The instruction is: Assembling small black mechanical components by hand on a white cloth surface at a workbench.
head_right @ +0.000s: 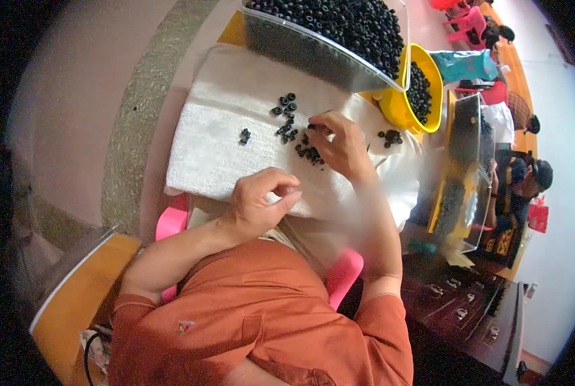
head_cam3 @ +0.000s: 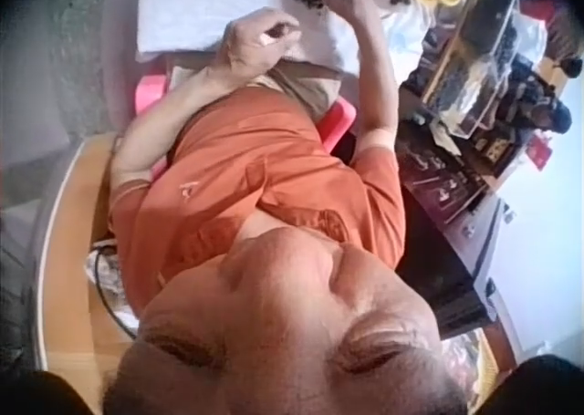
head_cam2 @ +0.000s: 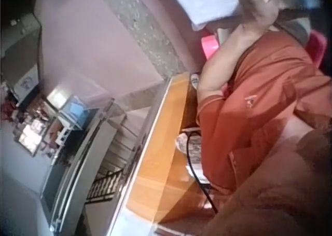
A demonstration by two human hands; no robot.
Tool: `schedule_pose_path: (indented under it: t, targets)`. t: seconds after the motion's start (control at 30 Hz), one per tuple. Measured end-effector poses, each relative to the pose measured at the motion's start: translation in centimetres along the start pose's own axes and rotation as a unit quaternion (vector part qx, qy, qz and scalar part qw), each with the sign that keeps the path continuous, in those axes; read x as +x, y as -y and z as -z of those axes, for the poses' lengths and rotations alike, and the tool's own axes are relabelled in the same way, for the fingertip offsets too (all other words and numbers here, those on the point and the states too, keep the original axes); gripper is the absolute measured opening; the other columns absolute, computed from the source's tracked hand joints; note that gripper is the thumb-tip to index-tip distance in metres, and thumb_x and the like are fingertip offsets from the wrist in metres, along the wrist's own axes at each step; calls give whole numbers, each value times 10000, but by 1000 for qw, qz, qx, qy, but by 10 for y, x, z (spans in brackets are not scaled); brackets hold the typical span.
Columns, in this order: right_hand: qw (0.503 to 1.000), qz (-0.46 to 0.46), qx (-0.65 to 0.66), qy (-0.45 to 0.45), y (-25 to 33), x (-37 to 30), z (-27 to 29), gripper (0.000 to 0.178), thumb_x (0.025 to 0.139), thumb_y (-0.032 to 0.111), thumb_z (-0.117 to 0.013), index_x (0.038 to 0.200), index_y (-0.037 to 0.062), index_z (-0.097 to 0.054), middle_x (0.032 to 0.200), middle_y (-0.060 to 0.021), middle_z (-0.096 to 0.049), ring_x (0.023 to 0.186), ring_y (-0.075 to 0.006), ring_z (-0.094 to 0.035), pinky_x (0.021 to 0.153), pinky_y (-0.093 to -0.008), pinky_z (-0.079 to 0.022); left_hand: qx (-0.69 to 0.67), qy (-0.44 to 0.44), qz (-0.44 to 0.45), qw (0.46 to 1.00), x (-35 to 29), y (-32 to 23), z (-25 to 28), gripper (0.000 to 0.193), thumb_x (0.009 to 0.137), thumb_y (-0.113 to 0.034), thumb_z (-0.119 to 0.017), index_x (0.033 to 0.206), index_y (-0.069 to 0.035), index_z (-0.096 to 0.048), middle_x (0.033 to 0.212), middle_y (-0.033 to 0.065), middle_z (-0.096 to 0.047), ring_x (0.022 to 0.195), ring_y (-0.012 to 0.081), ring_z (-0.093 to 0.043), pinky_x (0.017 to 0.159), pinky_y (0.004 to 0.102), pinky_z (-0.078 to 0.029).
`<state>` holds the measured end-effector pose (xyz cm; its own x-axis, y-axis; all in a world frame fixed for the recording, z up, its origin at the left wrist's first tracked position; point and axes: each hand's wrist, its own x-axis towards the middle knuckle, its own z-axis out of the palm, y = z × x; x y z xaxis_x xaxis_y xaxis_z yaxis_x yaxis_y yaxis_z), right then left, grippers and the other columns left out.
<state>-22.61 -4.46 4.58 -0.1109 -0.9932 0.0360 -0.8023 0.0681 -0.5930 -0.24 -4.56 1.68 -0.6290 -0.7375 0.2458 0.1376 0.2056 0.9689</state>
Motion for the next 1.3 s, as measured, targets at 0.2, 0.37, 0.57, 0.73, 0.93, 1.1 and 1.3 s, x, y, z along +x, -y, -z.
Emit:
schedule_pose_path:
  t: [0.2,0.37,0.57,0.73,0.93,1.1,1.3]
  targets:
    - [976,25,216,-28,25,-38,-2,220,802,-28,-724,1016,-16,-677,938,-108,-686,830,-180,-665,749,-273,-531,-252,-38,197,947,6,7,0,221,939,-112,-652,1115,6,-590,977,34,-653,854,92,-621,776,242,-518]
    - [969,73,236,-2,51,-60,-9,234,776,-18,-761,999,-6,-691,880,-111,-688,767,-207,-670,681,-286,-524,-354,14,258,899,5,8,7,189,957,-96,-623,1105,18,-596,988,69,-672,875,115,-654,784,253,-555]
    - [969,121,207,-65,38,-78,-22,264,786,-27,-744,1041,25,-698,864,-101,-684,766,-208,-668,663,-295,-516,-368,37,280,886,2,8,4,167,955,-62,-614,1099,22,-612,992,102,-691,906,157,-689,790,275,-587]
    - [966,132,204,-86,37,-82,-29,312,797,-41,-728,1093,50,-692,893,-108,-685,779,-208,-666,665,-286,-514,-388,20,286,876,2,5,3,168,932,-71,-658,1072,19,-636,960,84,-700,828,106,-651,748,236,-548]
    - [958,108,246,-101,34,-91,-37,275,826,-73,-694,1079,34,-691,924,-122,-684,806,-194,-657,684,-279,-511,-275,19,203,940,-2,8,0,144,928,-31,-647,1060,15,-613,958,53,-660,857,114,-651,783,260,-569]
    - [943,96,295,-116,32,-95,-42,219,846,-77,-682,1052,-3,-685,934,-124,-682,836,-179,-646,727,-278,-509,-235,28,180,955,-4,7,-1,163,937,-57,-649,1080,13,-614,962,47,-658,848,107,-647,770,244,-550]
    - [943,77,294,-131,30,-98,-42,162,834,-50,-703,988,-10,-674,878,-134,-684,803,-216,-676,711,-298,-527,-173,42,144,973,-1,6,0,125,925,-72,-657,1019,10,-643,934,53,-692,860,98,-659,754,238,-523]
